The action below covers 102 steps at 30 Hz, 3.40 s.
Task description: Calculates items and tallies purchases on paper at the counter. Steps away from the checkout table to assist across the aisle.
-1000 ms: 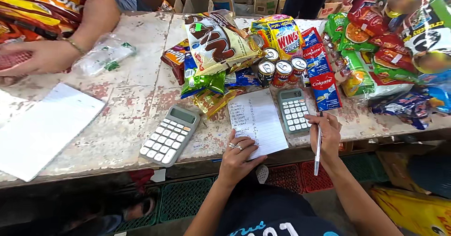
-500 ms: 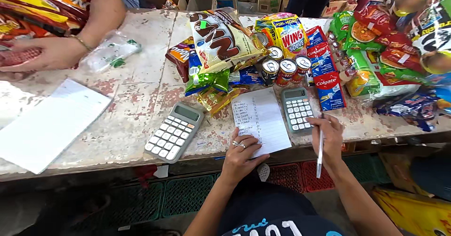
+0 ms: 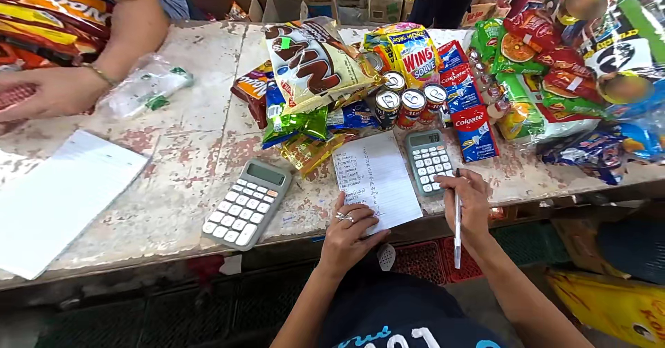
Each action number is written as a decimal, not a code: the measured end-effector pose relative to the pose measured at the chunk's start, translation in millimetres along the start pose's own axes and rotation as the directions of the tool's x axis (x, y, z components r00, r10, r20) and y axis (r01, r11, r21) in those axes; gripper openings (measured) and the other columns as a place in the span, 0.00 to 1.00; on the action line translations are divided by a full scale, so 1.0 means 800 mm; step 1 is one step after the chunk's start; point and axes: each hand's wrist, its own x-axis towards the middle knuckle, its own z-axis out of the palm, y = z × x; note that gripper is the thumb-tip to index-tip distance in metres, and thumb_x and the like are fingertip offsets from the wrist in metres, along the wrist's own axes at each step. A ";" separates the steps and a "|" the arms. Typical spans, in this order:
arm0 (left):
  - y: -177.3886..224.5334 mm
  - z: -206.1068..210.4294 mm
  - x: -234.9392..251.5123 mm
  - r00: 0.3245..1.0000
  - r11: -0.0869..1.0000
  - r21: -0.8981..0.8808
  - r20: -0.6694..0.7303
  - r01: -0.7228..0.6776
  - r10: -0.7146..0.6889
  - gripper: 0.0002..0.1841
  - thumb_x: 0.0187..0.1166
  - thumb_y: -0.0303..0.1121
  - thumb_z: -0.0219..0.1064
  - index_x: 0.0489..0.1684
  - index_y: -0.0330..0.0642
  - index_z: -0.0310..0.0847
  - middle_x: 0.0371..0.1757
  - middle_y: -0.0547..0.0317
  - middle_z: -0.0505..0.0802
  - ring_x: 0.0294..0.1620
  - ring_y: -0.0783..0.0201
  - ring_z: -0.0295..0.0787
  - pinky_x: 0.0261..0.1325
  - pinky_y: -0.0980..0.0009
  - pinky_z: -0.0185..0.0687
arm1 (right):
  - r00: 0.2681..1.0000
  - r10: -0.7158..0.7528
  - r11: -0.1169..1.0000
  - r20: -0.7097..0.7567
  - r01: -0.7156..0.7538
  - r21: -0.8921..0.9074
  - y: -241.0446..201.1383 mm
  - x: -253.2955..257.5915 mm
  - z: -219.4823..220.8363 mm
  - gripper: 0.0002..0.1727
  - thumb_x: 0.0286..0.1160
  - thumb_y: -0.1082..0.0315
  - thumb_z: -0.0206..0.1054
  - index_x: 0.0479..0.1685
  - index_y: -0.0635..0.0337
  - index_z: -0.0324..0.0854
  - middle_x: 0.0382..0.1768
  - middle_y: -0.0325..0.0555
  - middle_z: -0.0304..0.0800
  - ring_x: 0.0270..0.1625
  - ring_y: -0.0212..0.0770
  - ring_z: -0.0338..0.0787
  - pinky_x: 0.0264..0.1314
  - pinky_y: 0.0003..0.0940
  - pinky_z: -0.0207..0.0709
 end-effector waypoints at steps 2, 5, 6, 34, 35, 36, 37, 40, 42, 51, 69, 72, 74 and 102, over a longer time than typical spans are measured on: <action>0.000 0.000 0.001 1.000 1.000 -0.003 -0.001 0.003 -0.003 0.16 0.68 0.48 0.81 0.38 0.46 0.94 0.50 0.57 0.96 0.64 0.54 0.91 0.85 0.41 0.63 | 1.000 -0.013 1.000 0.016 0.014 -0.011 0.001 -0.001 0.011 0.14 0.73 0.74 0.60 0.44 0.49 0.91 0.45 0.30 0.95 0.61 0.38 0.87 0.69 0.49 0.71; 0.001 -0.001 0.002 1.000 1.000 -0.012 0.004 0.004 -0.004 0.15 0.68 0.48 0.81 0.39 0.46 0.94 0.50 0.58 0.96 0.64 0.54 0.90 0.85 0.40 0.63 | 0.993 -0.006 0.993 0.119 0.021 -0.119 0.012 -0.004 0.029 0.15 0.76 0.72 0.58 0.45 0.45 0.90 0.45 0.28 0.95 0.63 0.37 0.87 0.69 0.50 0.71; 0.000 -0.001 0.002 1.000 1.000 -0.015 0.003 0.002 -0.002 0.16 0.68 0.48 0.81 0.39 0.46 0.94 0.49 0.57 0.96 0.64 0.54 0.91 0.85 0.40 0.63 | 0.989 -0.012 0.990 0.146 0.032 -0.138 0.011 -0.001 0.031 0.14 0.77 0.72 0.57 0.44 0.46 0.89 0.45 0.29 0.95 0.63 0.38 0.88 0.67 0.50 0.72; 0.000 0.000 0.000 1.000 1.000 -0.020 0.001 0.006 -0.006 0.15 0.67 0.47 0.82 0.37 0.45 0.94 0.51 0.57 0.96 0.65 0.54 0.90 0.86 0.40 0.63 | 0.998 0.056 0.998 0.001 -0.056 0.010 0.014 -0.005 -0.014 0.13 0.76 0.73 0.59 0.44 0.51 0.91 0.47 0.34 0.94 0.59 0.40 0.86 0.66 0.48 0.71; 0.000 0.000 0.000 1.000 1.000 -0.020 0.003 0.006 -0.006 0.15 0.67 0.47 0.82 0.37 0.45 0.94 0.51 0.57 0.96 0.65 0.54 0.90 0.86 0.40 0.63 | 0.999 0.053 0.999 0.008 -0.053 0.011 0.016 -0.005 -0.010 0.13 0.76 0.73 0.59 0.43 0.51 0.91 0.47 0.33 0.94 0.59 0.39 0.86 0.67 0.48 0.71; 0.000 0.000 0.000 1.000 1.000 -0.021 0.004 0.008 -0.008 0.15 0.67 0.47 0.82 0.37 0.45 0.94 0.51 0.57 0.96 0.65 0.54 0.90 0.86 0.40 0.63 | 0.999 0.052 0.999 0.013 -0.053 0.011 0.018 -0.005 -0.007 0.14 0.76 0.73 0.59 0.43 0.50 0.91 0.48 0.32 0.94 0.60 0.39 0.86 0.68 0.48 0.70; 0.000 0.000 0.000 1.000 1.000 -0.022 0.005 0.012 -0.012 0.15 0.67 0.47 0.82 0.37 0.45 0.94 0.51 0.57 0.96 0.65 0.54 0.90 0.86 0.40 0.63 | 0.998 0.053 0.999 0.026 -0.054 0.006 0.019 -0.005 -0.005 0.14 0.76 0.73 0.59 0.43 0.49 0.91 0.48 0.31 0.94 0.61 0.38 0.86 0.69 0.48 0.70; 0.001 -0.001 0.001 1.000 1.000 -0.021 -0.002 0.004 -0.004 0.15 0.67 0.47 0.82 0.37 0.45 0.94 0.50 0.56 0.96 0.64 0.54 0.91 0.86 0.40 0.63 | 0.998 0.052 0.999 0.047 -0.052 0.002 0.018 0.000 -0.002 0.13 0.75 0.73 0.59 0.43 0.50 0.91 0.47 0.32 0.94 0.61 0.39 0.86 0.70 0.50 0.69; 0.001 -0.001 0.002 1.000 1.000 -0.018 -0.005 0.000 0.000 0.16 0.67 0.48 0.82 0.36 0.45 0.94 0.50 0.56 0.96 0.64 0.54 0.91 0.86 0.40 0.63 | 0.999 0.035 0.999 0.036 -0.035 0.014 0.017 0.003 -0.002 0.13 0.75 0.74 0.59 0.42 0.51 0.91 0.46 0.33 0.94 0.60 0.40 0.86 0.69 0.50 0.70; 0.000 0.000 -0.003 1.000 1.000 -0.020 -0.021 -0.002 0.002 0.15 0.68 0.48 0.82 0.37 0.45 0.93 0.50 0.56 0.96 0.65 0.54 0.90 0.86 0.41 0.62 | 0.988 0.033 0.991 0.151 -0.013 -0.132 0.031 0.008 0.017 0.14 0.79 0.72 0.57 0.46 0.48 0.89 0.48 0.32 0.95 0.65 0.42 0.86 0.69 0.54 0.71; 0.001 0.004 -0.008 1.000 0.999 0.033 -0.028 0.014 -0.013 0.15 0.70 0.47 0.80 0.38 0.45 0.94 0.53 0.56 0.95 0.67 0.55 0.89 0.87 0.43 0.62 | 0.998 0.033 0.991 -0.052 -0.026 0.129 0.020 -0.006 -0.008 0.13 0.74 0.71 0.60 0.44 0.49 0.91 0.45 0.33 0.94 0.57 0.36 0.88 0.67 0.41 0.76; 0.002 0.006 -0.008 0.999 0.999 0.034 -0.034 0.019 -0.018 0.16 0.71 0.48 0.79 0.39 0.44 0.93 0.54 0.53 0.95 0.67 0.54 0.89 0.87 0.43 0.62 | 0.997 0.026 0.882 0.073 -0.057 0.468 -0.032 0.004 0.010 0.20 0.91 0.63 0.51 0.56 0.62 0.88 0.46 0.43 0.94 0.50 0.35 0.91 0.57 0.34 0.86; 0.003 0.004 -0.004 0.999 0.999 0.016 -0.017 0.031 -0.031 0.16 0.71 0.48 0.79 0.39 0.44 0.93 0.54 0.52 0.95 0.68 0.53 0.88 0.86 0.42 0.63 | 0.992 0.011 0.756 0.128 -0.093 0.648 -0.062 0.008 0.030 0.26 0.94 0.56 0.48 0.53 0.65 0.90 0.39 0.44 0.93 0.39 0.32 0.89 0.45 0.29 0.86; 0.000 -0.010 -0.008 0.975 0.975 -0.027 -0.016 0.219 -0.220 0.12 0.66 0.41 0.82 0.35 0.42 0.95 0.54 0.51 0.97 0.62 0.50 0.93 0.73 0.56 0.82 | 0.975 -0.057 0.864 0.217 -0.060 0.500 -0.042 -0.026 0.128 0.17 0.67 0.72 0.73 0.11 0.52 0.75 0.13 0.30 0.73 0.20 0.24 0.76 0.22 0.23 0.71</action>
